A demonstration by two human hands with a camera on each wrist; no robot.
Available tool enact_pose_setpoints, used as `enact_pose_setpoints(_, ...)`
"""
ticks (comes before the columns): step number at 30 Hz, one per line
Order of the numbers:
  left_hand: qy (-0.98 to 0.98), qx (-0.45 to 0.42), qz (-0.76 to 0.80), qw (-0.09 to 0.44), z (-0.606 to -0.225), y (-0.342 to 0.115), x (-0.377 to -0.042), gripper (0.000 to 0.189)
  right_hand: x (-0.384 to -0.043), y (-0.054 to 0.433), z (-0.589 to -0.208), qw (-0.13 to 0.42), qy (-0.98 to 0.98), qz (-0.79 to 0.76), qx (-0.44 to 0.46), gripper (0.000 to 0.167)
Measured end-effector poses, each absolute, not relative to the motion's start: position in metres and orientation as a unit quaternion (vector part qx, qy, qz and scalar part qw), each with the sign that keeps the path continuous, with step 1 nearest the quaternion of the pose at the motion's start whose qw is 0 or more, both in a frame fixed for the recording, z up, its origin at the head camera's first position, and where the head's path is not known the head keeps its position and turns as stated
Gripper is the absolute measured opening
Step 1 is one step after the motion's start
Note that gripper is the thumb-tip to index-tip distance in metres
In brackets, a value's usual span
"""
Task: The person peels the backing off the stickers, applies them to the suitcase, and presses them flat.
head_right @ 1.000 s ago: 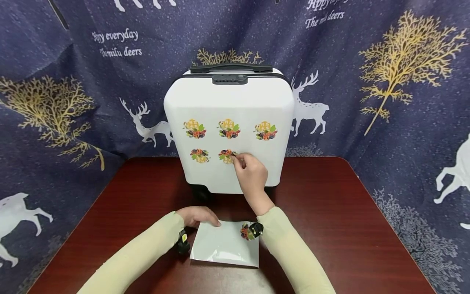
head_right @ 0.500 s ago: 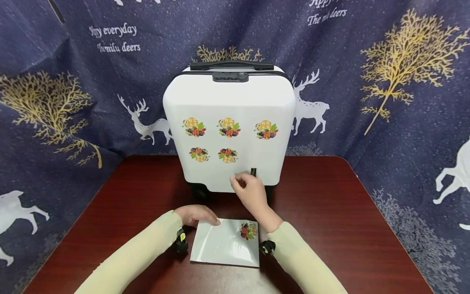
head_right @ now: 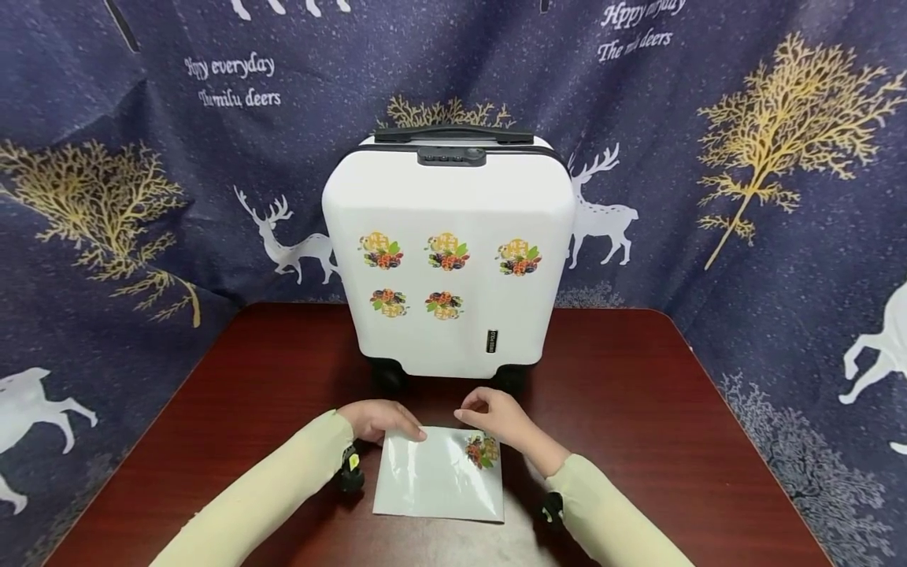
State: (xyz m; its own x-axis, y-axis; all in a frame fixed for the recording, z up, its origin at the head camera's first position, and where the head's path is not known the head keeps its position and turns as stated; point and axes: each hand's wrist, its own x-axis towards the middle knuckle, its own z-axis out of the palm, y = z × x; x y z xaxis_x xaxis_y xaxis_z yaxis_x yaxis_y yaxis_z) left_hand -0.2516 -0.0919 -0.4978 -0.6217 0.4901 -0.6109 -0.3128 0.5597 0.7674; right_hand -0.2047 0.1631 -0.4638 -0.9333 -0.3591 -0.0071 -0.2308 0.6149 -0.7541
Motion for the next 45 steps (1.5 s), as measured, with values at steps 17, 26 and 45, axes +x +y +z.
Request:
enact_pose_setpoints(17, 0.773, 0.059, 0.468, 0.425, -0.500, -0.094, -0.244, 0.028, -0.195, 0.180, -0.482, 0.154, 0.882, -0.385, -0.225, 0.021)
enact_pose_setpoints(26, 0.782, 0.060, 0.467, 0.409, -0.496, -0.097, -0.246, 0.028, -0.206, 0.183, -0.486, 0.181, 0.864, -0.397, -0.252, 0.012)
enact_pose_setpoints(45, 0.793, 0.075, 0.464, 0.387, -0.503, -0.091, -0.239, 0.027, -0.207, 0.194, -0.489, 0.216, 0.849, -0.405, -0.261, 0.015)
